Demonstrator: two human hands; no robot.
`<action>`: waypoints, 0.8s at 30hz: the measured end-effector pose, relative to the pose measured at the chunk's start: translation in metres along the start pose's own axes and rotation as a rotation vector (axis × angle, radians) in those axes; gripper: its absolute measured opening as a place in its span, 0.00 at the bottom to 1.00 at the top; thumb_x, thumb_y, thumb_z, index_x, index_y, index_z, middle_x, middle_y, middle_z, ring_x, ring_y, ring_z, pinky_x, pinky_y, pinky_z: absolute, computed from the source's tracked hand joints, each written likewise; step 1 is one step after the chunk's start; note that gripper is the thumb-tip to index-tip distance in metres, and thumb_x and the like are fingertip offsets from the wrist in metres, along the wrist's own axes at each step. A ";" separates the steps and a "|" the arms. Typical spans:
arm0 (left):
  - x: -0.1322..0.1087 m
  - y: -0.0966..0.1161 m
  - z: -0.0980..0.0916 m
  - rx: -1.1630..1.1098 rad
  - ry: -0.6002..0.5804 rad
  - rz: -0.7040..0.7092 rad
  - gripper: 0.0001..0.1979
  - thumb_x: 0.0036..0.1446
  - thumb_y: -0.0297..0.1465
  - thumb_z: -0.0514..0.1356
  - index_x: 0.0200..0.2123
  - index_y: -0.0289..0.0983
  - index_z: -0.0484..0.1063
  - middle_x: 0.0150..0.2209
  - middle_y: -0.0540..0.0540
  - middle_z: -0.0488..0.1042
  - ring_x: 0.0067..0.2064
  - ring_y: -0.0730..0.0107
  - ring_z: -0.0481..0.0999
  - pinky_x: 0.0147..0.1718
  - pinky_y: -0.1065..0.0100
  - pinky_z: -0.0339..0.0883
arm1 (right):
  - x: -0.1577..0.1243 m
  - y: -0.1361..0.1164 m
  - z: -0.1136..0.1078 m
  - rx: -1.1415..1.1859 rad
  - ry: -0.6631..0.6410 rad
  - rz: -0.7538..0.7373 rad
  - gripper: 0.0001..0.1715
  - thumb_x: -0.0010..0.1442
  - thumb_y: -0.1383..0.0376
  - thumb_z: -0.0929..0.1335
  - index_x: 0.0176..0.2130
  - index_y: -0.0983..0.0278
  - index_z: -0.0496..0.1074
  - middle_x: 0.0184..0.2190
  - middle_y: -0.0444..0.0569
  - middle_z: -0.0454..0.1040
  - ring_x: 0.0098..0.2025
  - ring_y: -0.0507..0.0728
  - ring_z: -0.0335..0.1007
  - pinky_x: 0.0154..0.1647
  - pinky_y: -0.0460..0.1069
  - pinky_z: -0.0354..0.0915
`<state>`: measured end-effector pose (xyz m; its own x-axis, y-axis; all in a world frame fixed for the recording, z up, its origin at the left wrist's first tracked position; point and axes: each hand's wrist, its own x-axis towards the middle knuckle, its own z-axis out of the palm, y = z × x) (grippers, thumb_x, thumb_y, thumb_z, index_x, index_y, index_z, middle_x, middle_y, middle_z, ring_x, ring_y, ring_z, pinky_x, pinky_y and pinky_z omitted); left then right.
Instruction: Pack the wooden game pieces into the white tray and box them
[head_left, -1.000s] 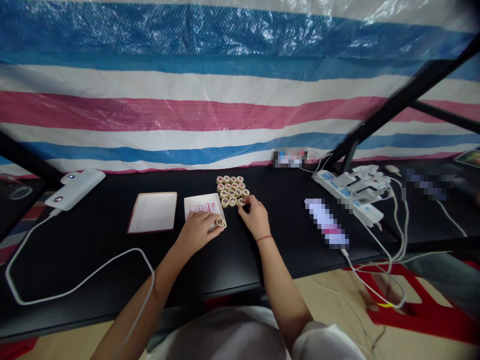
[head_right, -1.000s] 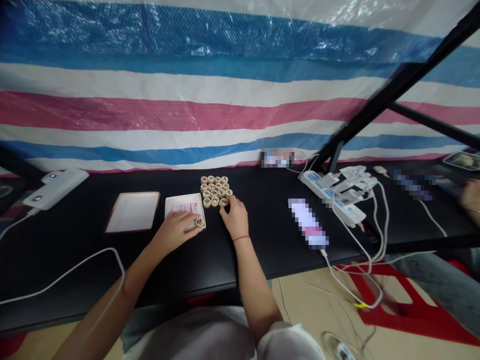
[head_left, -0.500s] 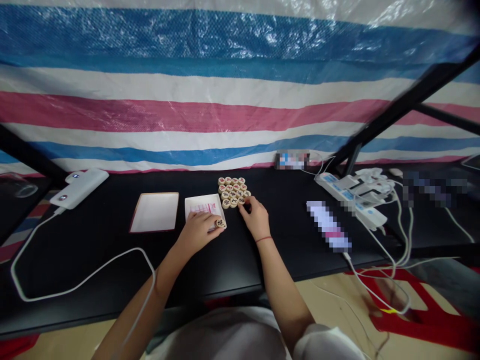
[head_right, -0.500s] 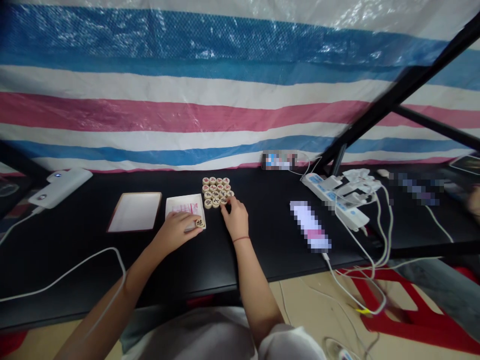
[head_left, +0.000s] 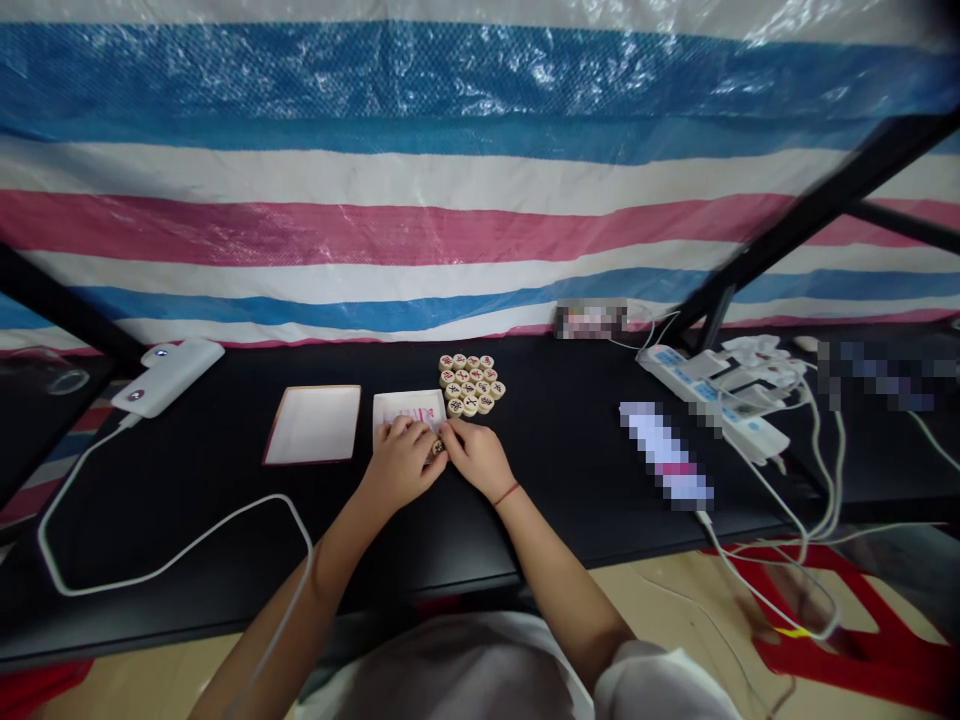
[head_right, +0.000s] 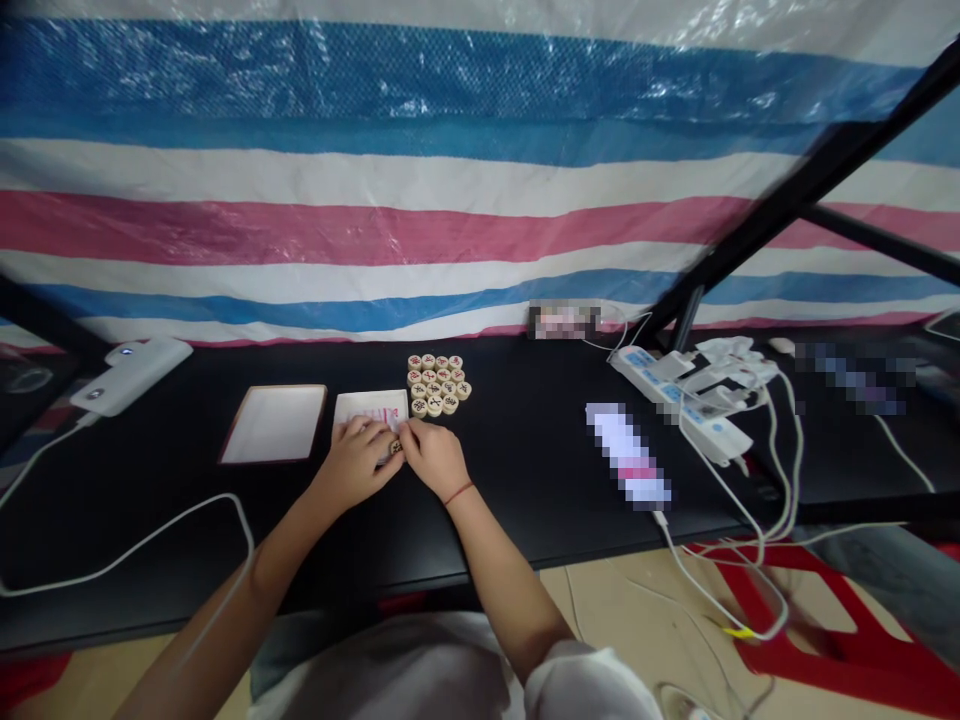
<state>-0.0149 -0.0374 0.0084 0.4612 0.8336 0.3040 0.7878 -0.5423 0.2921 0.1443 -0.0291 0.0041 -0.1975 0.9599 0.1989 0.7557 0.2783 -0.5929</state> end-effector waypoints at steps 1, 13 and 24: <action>0.000 0.000 -0.001 -0.003 -0.004 0.003 0.08 0.59 0.34 0.58 0.38 0.38 0.74 0.36 0.43 0.78 0.45 0.53 0.70 0.41 0.55 0.56 | 0.000 0.000 0.000 -0.005 -0.004 0.005 0.18 0.67 0.61 0.60 0.27 0.61 0.70 0.23 0.45 0.74 0.25 0.54 0.70 0.26 0.45 0.54; 0.006 -0.006 -0.007 -0.278 0.264 -0.159 0.09 0.60 0.35 0.57 0.41 0.38 0.71 0.37 0.45 0.78 0.39 0.64 0.76 0.42 0.63 0.65 | -0.002 -0.002 -0.004 0.312 0.190 -0.297 0.14 0.58 0.67 0.66 0.45 0.62 0.71 0.40 0.50 0.76 0.40 0.56 0.71 0.44 0.52 0.69; 0.005 -0.005 0.000 -0.729 0.367 -0.323 0.11 0.58 0.37 0.60 0.42 0.38 0.71 0.39 0.45 0.77 0.39 0.69 0.76 0.41 0.67 0.71 | -0.001 0.023 -0.020 0.231 0.524 -0.034 0.15 0.58 0.63 0.66 0.45 0.62 0.73 0.41 0.52 0.74 0.39 0.56 0.70 0.40 0.51 0.69</action>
<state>-0.0167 -0.0300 0.0087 0.0012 0.9397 0.3420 0.3421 -0.3217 0.8829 0.1743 -0.0239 0.0059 0.1609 0.8221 0.5461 0.5869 0.3652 -0.7226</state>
